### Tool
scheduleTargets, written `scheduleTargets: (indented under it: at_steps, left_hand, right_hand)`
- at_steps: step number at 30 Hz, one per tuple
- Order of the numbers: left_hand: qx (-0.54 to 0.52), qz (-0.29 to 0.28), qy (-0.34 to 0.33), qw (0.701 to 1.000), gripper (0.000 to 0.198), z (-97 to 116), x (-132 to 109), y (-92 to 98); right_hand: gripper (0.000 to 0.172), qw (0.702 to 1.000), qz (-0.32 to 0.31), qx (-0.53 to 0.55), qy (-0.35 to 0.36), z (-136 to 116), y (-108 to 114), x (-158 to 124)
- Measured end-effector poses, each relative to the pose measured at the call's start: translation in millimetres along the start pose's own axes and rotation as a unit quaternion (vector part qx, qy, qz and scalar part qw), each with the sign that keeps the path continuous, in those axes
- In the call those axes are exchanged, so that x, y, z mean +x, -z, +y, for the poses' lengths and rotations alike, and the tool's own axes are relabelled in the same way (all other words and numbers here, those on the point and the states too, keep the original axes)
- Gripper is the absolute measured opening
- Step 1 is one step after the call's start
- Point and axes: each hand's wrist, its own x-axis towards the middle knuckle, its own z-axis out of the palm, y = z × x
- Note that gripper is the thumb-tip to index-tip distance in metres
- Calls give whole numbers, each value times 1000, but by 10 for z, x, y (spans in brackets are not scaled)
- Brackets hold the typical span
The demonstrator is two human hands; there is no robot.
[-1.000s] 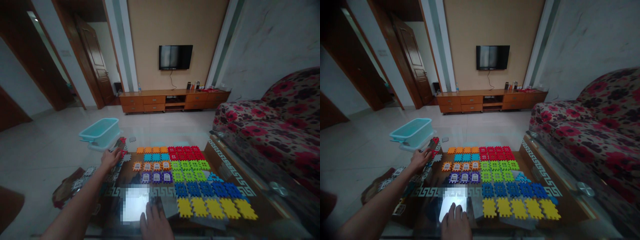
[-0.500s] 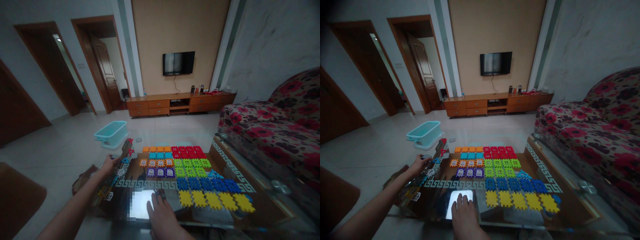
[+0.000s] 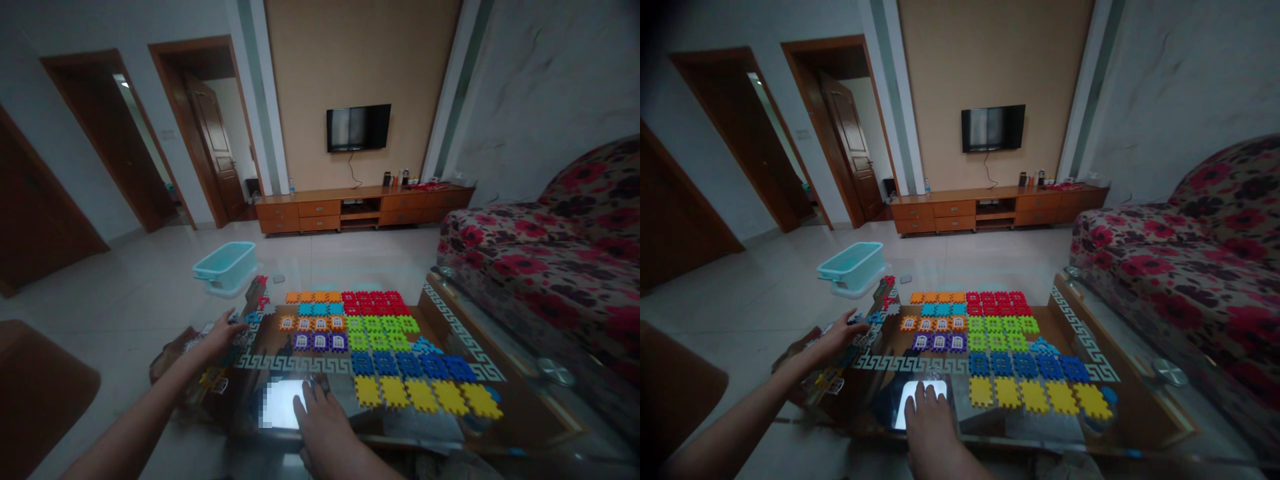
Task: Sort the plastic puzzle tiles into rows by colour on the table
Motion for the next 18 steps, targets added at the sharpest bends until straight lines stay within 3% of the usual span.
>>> scheduleTargets:
  at_steps: [3, 7, 13, 16, 18]
  left_hand:
    - [25, -45, -63, 997, 40, -100, -3, 30]
    - [38, -46, -48, 997, 50, 24, -37, 122]
    - [-50, 56, -68, 995, 31, 790, -223, 246]
    - [-194, 64, -48, 978, 32, 1199, -341, 248]
    - [-339, 38, -49, 939, 33, 1417, -400, 212]
  right_hand:
    - [71, 1000, 0, -3, 2, 2, 11, -7]
    - [69, 1000, -8, -8, 2, -7, 14, -5]
    - [67, 1000, -8, -4, 3, -4, 11, 5]
    - [55, 999, -4, 31, 12, 63, 87, -10]
    - [48, 996, 19, 87, 27, 146, 179, -16]
